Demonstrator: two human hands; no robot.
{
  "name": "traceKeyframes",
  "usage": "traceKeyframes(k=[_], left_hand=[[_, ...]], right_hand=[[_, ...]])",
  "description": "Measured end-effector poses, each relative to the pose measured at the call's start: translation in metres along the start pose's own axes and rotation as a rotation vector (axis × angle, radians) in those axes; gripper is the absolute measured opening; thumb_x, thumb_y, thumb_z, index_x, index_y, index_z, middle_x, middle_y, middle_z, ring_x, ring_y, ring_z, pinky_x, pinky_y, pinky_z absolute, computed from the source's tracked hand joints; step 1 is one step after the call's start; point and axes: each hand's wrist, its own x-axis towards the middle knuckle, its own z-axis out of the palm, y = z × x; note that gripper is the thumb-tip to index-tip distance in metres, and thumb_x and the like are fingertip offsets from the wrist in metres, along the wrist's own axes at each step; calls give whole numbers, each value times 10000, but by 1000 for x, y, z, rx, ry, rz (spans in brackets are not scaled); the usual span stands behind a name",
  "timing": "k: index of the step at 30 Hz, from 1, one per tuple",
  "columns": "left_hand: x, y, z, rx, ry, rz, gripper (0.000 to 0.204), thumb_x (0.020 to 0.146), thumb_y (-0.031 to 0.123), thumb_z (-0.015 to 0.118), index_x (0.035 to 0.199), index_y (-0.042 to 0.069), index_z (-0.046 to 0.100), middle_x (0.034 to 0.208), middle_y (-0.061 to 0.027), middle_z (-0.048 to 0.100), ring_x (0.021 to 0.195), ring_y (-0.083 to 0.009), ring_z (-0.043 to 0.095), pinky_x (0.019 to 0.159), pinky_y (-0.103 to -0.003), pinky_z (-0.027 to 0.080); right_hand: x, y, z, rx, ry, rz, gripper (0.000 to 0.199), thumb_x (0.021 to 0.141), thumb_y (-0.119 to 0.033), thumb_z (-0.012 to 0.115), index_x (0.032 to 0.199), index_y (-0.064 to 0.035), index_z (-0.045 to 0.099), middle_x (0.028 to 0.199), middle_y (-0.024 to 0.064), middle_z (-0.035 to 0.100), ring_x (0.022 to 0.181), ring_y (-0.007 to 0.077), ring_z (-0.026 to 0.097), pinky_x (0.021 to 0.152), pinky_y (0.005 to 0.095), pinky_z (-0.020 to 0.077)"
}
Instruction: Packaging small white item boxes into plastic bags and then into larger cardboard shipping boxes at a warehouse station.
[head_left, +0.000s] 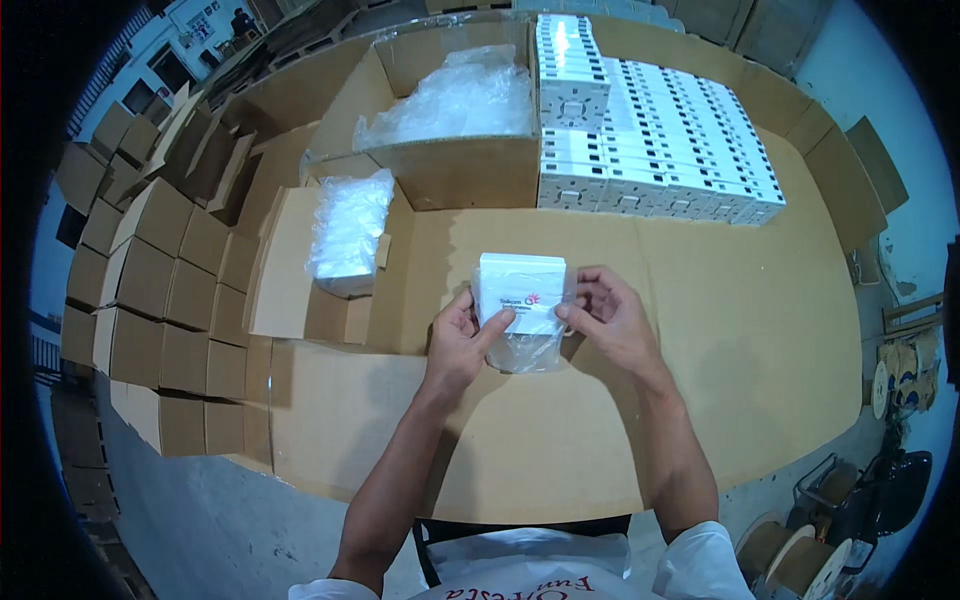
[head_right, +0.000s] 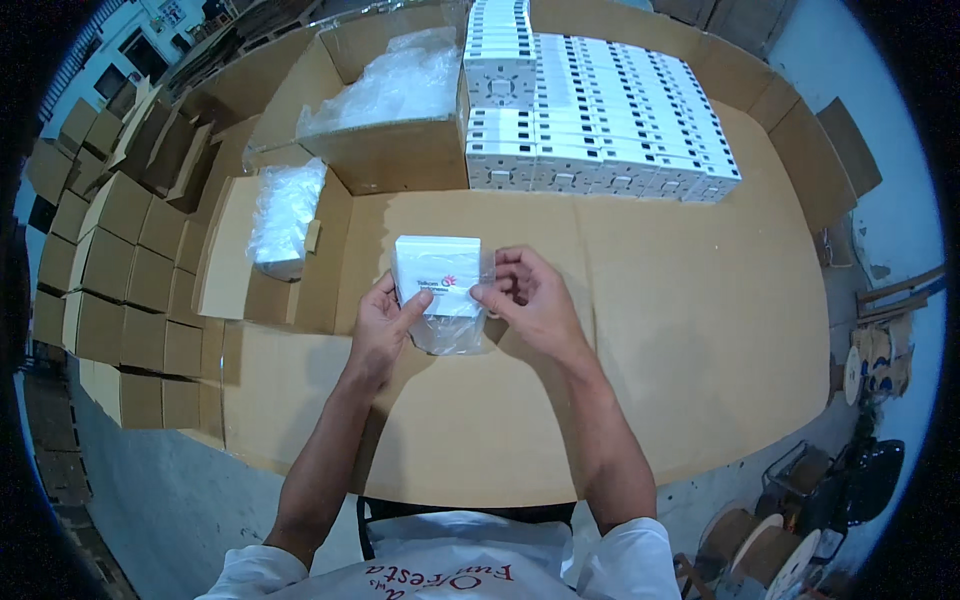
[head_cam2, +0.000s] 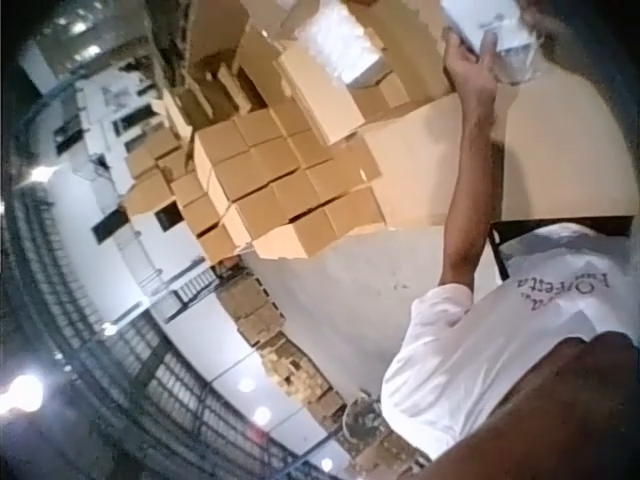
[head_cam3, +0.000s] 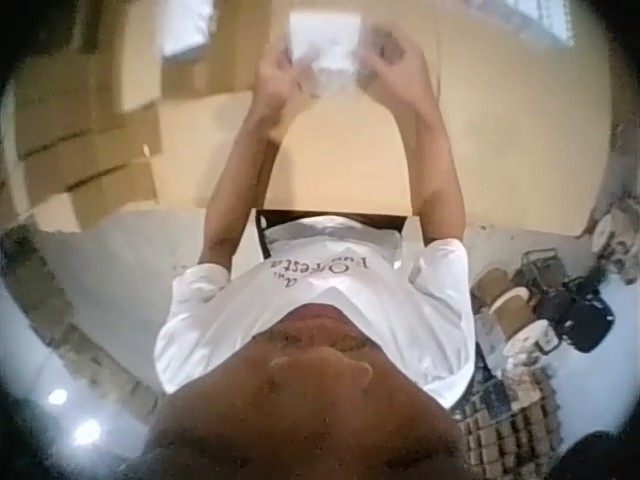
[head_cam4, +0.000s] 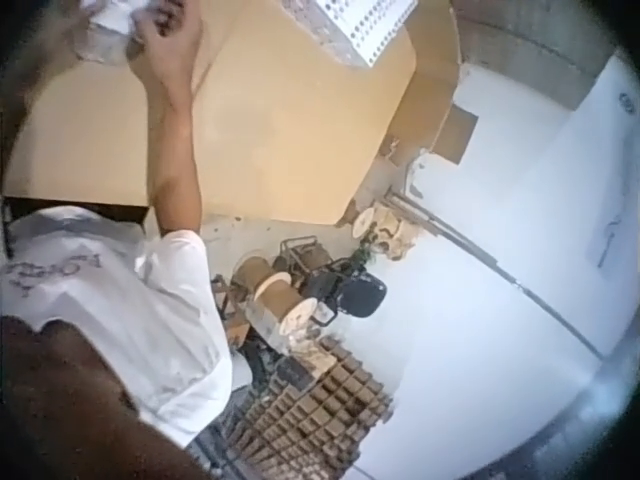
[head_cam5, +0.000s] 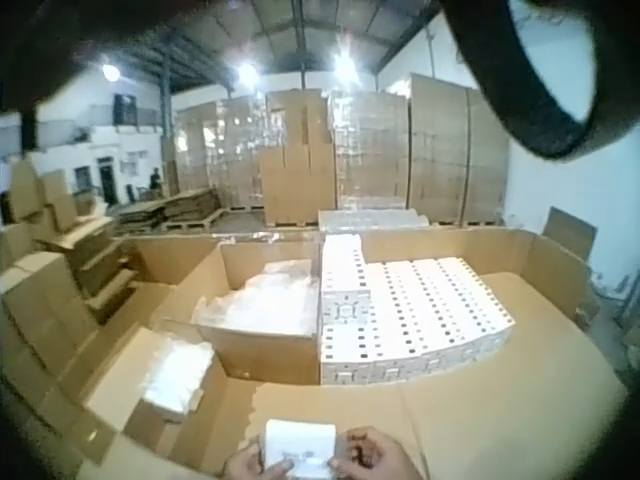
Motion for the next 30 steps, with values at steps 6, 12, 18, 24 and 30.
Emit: traceKeyframes(k=[6,12,18,24,30], left_hand=[[8,3,6,61,6,39,361,957,76,681,1271,-36,541,1192,-107,659,1108,-156,624,1004,-331,493],[10,3,4,82,56,46,307,980,111,660,1237,-33,572,1161,-100,674,1077,-144,633,972,-314,505],[10,-1,1,83,92,52,288,1002,170,642,1231,-1,607,1056,-44,691,952,-90,634,856,-267,517],[12,10,-7,-29,112,9,273,1024,235,612,1144,-2,672,964,-14,693,901,-75,623,801,-241,507],[10,42,6,-27,19,126,252,994,195,659,1142,-1,716,995,-28,720,863,-71,625,764,-233,509]], right_hand=[[1,-3,22,100,174,21,250,933,-81,715,1151,24,651,1009,68,711,943,108,646,808,255,524],[-1,-2,30,163,291,-11,277,963,-133,687,1200,12,687,1007,49,715,900,104,640,786,274,535],[-3,-2,32,100,338,109,259,987,-189,658,1155,-5,730,934,30,726,802,85,600,677,263,531],[-2,-10,34,197,267,-6,262,999,-195,639,1156,-5,729,982,46,734,821,85,609,694,253,520],[1,-19,25,232,246,-151,245,1017,-185,607,1150,-23,733,1083,55,735,834,81,616,728,238,514]])
